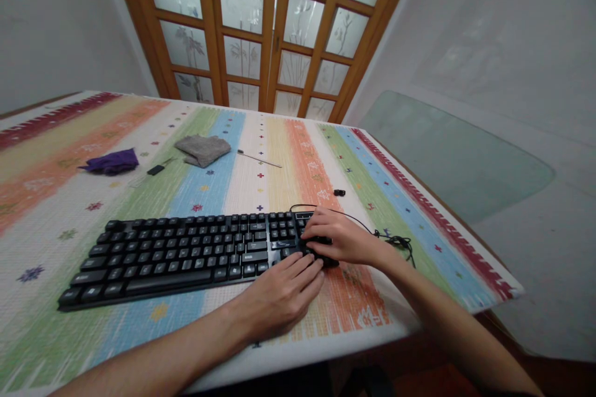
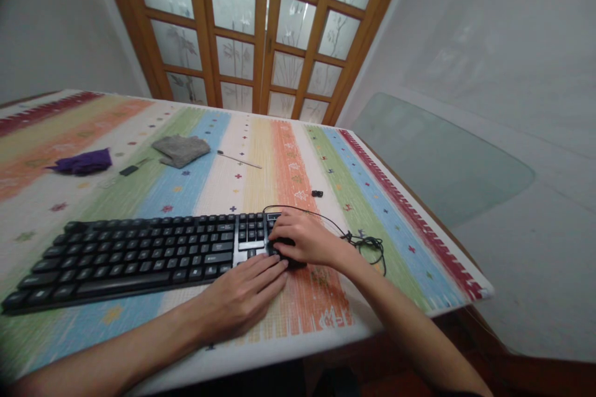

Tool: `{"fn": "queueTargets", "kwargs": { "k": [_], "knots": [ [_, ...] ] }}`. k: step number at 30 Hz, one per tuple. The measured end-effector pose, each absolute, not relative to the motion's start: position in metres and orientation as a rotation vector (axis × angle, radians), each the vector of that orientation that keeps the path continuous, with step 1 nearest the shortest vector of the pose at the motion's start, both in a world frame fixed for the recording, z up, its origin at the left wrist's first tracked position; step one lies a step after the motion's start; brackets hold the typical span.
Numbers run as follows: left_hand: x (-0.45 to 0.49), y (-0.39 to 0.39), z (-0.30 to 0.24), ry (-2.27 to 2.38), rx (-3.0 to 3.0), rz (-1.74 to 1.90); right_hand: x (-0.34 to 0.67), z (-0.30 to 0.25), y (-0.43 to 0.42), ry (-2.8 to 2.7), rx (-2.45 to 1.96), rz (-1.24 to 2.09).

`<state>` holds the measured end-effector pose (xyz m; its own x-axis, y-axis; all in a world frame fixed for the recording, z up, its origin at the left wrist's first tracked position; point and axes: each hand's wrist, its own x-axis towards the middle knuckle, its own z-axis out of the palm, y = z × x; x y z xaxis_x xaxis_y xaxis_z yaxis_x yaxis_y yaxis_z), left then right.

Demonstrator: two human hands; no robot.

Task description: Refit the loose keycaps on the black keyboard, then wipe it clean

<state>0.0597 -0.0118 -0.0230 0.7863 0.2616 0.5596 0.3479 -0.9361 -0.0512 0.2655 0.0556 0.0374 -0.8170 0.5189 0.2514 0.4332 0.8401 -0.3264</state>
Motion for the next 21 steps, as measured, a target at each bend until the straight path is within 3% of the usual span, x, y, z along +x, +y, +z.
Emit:
{"fn": "queueTargets", "kwargs": {
  "k": [21],
  "knots": [
    [0.0589,-0.0122,-0.0196,-0.513,-2.861,-0.831,0.2665,0.0308,0.0506,-2.594,-0.784,0.410]
  ]
}}
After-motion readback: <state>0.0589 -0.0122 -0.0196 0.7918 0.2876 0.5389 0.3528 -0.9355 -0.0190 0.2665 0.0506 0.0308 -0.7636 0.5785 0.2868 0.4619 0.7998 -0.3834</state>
